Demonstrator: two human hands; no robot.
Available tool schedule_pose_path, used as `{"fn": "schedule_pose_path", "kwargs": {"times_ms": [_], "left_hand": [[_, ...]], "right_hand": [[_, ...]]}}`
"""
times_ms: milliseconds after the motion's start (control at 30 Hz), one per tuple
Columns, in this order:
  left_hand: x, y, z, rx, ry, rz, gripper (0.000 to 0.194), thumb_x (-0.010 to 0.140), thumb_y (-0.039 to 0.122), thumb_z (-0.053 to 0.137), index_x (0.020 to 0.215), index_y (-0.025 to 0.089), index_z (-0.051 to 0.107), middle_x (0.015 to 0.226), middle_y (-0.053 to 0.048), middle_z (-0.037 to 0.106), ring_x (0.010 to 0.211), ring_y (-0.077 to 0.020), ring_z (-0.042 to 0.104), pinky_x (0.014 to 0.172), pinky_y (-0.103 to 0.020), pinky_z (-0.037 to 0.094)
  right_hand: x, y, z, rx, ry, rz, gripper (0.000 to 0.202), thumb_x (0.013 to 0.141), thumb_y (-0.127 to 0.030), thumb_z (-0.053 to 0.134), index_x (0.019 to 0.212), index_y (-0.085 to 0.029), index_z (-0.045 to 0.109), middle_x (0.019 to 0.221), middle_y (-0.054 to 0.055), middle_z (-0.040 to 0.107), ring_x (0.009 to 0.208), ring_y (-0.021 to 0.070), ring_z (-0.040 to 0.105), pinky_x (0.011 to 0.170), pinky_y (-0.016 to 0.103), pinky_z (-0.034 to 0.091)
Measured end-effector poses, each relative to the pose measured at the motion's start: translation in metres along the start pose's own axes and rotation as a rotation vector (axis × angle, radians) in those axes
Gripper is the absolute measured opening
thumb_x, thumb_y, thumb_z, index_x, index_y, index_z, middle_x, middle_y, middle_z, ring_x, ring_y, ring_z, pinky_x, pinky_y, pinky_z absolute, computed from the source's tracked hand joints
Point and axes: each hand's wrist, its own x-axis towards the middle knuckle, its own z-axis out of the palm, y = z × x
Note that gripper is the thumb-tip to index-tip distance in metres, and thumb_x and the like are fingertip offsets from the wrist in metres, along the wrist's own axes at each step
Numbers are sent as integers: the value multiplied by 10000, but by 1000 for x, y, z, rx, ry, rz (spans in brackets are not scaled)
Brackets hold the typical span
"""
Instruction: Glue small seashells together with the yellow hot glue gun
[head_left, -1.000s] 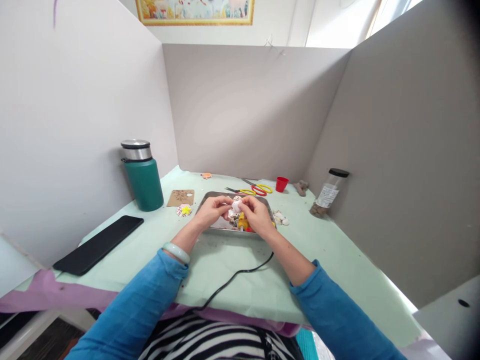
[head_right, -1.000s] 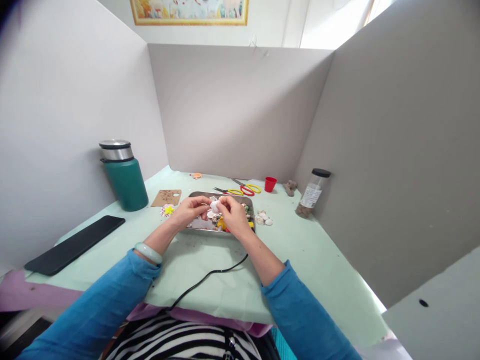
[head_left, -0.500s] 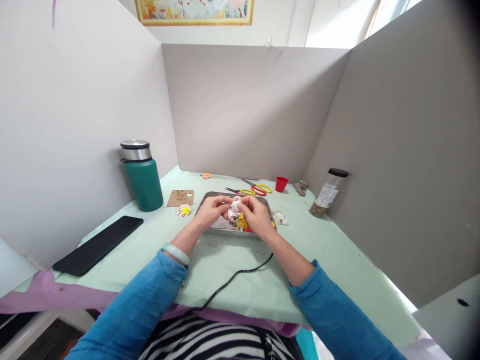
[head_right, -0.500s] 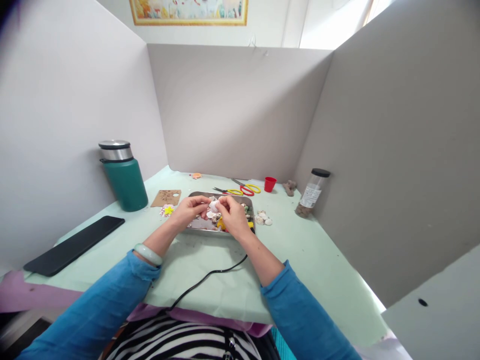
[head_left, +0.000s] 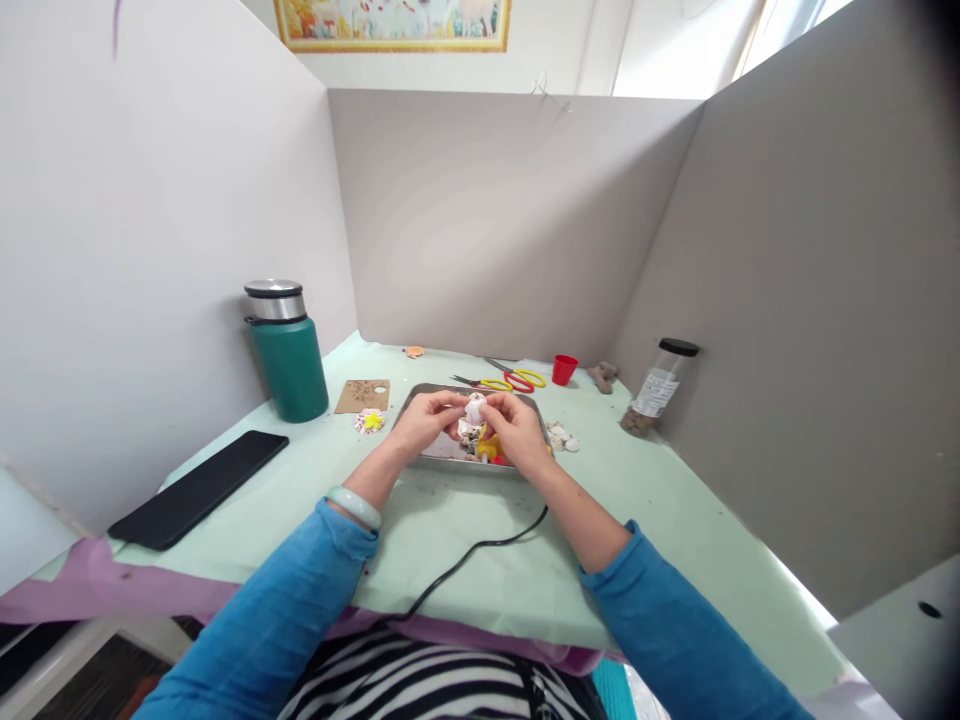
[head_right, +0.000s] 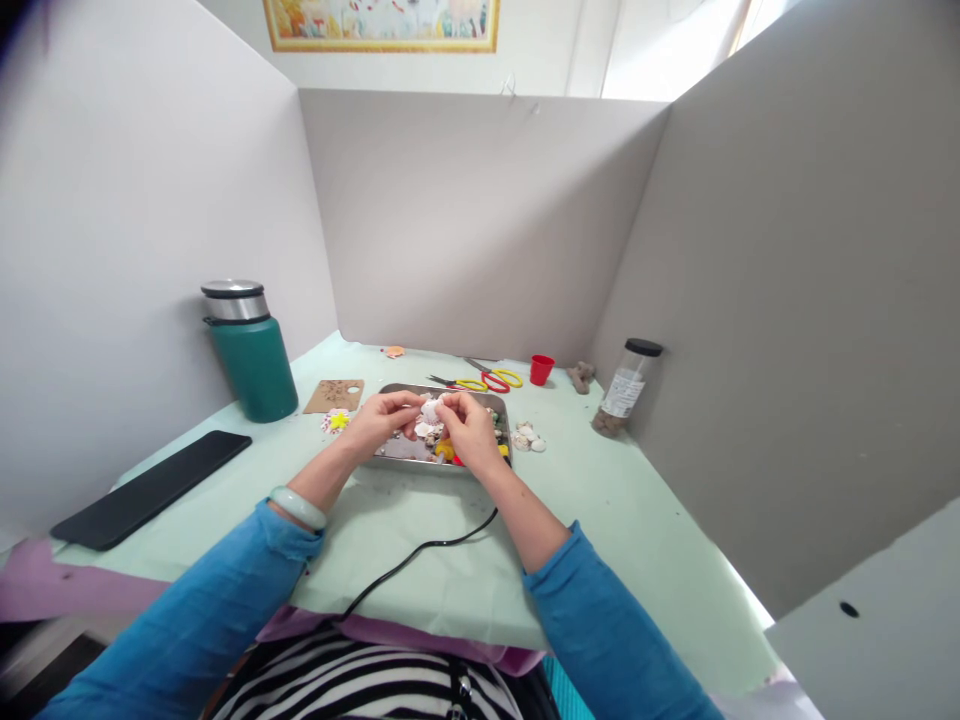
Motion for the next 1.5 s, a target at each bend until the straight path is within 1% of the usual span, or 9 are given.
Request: {"fn": "schedule_pose_path", "kwargs": {"times_ms": [200,300,433,633,800,933,1133,1267,1500], "left_hand": [[-4,8,1,64,-7,2,273,690,257,612,907,95,649,490,31,537,490,-97,528,540,-221,441],[-4,7,2,86,-1,4,296,692,322,640,889,102,634,518,23,551,497,-100,533,531,-224,451],[-1,0,2,123,46,41,288,698,393,645,780,120,606,523,28,536,475,-85,498,487,-209,441],[2,-7,0,254,41,127,270,739,403,609,759,133,608,575,19,547,479,-88,508,482,-211,438],[1,-7,-1,311,38,188,239,744,377,607,727,139,603,617,11,553,508,-88,519,497,-206,436],[2,-9,-1,340,57,155,263,734,400,618,744,138,634,626,2,574,494,-87,513,486,-206,424],[2,-9,0,285,82,86,308,710,417,643,820,129,655,589,-1,588,476,-96,523,493,-216,432],[1,-7,1,247,86,65,343,699,408,656,904,134,643,630,-12,620,486,-101,545,502,-221,443],[1,-7,2,247,94,63,279,699,387,656,828,142,624,513,21,568,468,-105,539,507,-219,436]], "right_hand": [[-1,-1,0,-114,52,-73,195,786,-386,539,809,-194,564,606,-18,558,538,130,514,528,243,408],[-1,-1,0,-94,33,-39,192,779,-384,548,804,-194,555,618,-19,557,527,124,501,514,240,401],[-2,-2,1,-116,-14,-31,182,775,-376,549,781,-194,543,644,-14,569,538,123,498,529,244,407],[-5,-7,1,-212,0,-117,218,784,-375,543,894,-191,583,803,23,615,690,147,549,619,257,440],[-4,-6,1,-223,-56,-153,197,799,-364,527,864,-191,593,779,16,607,697,147,549,630,256,435],[-2,-5,1,-214,-43,-122,188,790,-355,532,831,-183,594,770,21,618,696,151,561,636,262,438],[-2,-5,1,-192,-4,-80,200,777,-364,541,831,-180,598,759,19,627,665,144,557,621,259,437],[-2,-4,0,-168,8,-52,206,775,-373,543,840,-184,596,761,17,624,656,141,551,615,260,434],[-2,-2,0,-150,36,-56,204,761,-378,546,818,-187,589,765,19,621,651,147,553,611,265,439]]}}
